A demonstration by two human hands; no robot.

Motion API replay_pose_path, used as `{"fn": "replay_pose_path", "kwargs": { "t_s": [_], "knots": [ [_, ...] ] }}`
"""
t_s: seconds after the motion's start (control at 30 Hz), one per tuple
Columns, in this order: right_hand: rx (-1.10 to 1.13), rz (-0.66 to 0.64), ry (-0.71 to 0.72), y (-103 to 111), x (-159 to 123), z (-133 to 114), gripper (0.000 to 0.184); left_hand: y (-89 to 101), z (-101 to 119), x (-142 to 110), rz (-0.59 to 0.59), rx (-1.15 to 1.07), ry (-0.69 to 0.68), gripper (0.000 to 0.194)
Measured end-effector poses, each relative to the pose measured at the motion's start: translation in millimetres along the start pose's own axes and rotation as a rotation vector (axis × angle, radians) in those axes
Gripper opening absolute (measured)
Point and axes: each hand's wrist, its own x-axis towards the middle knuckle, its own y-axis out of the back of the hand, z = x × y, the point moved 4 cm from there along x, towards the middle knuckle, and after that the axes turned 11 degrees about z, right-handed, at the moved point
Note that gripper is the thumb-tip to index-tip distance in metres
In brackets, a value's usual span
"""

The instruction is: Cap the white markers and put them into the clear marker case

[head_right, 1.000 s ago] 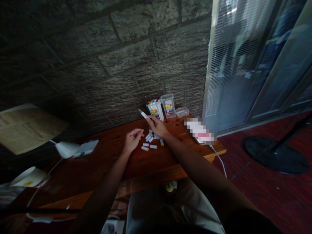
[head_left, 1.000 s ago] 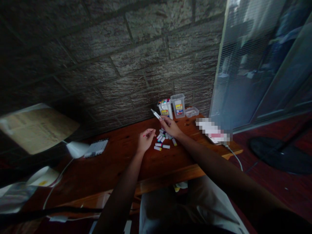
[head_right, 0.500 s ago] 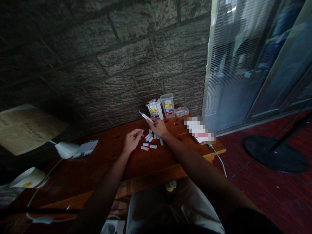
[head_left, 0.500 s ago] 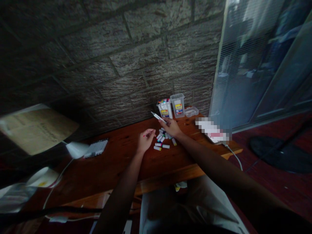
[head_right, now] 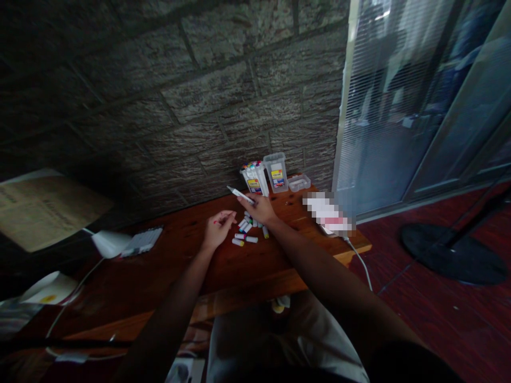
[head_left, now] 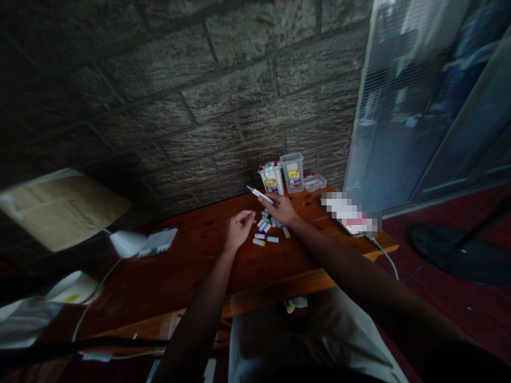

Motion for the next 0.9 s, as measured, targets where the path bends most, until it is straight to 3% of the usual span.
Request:
{"fn": "replay_pose_path", "kwargs": {
  "t_s": [0.2,0.5,0.9],
  "knots": [
    [-0.06,0.038,-0.027,5.7,2.7,-1.4,0.039,-0.4,-2.2,0.2,-0.002,0.018,0.001,0.028],
    [0.058,0.002,0.047,-0.3,0.7,-4.1,0.031,-0.3,-3.8,0.4,0.003,0.008,-0.006,0.029],
    [0.049,-0.072,0.015,0.9,-2.4,-11.4,0.041,0.4,1.1,0.4,0.009,0.01,-0.005,0.027]
  ]
}}
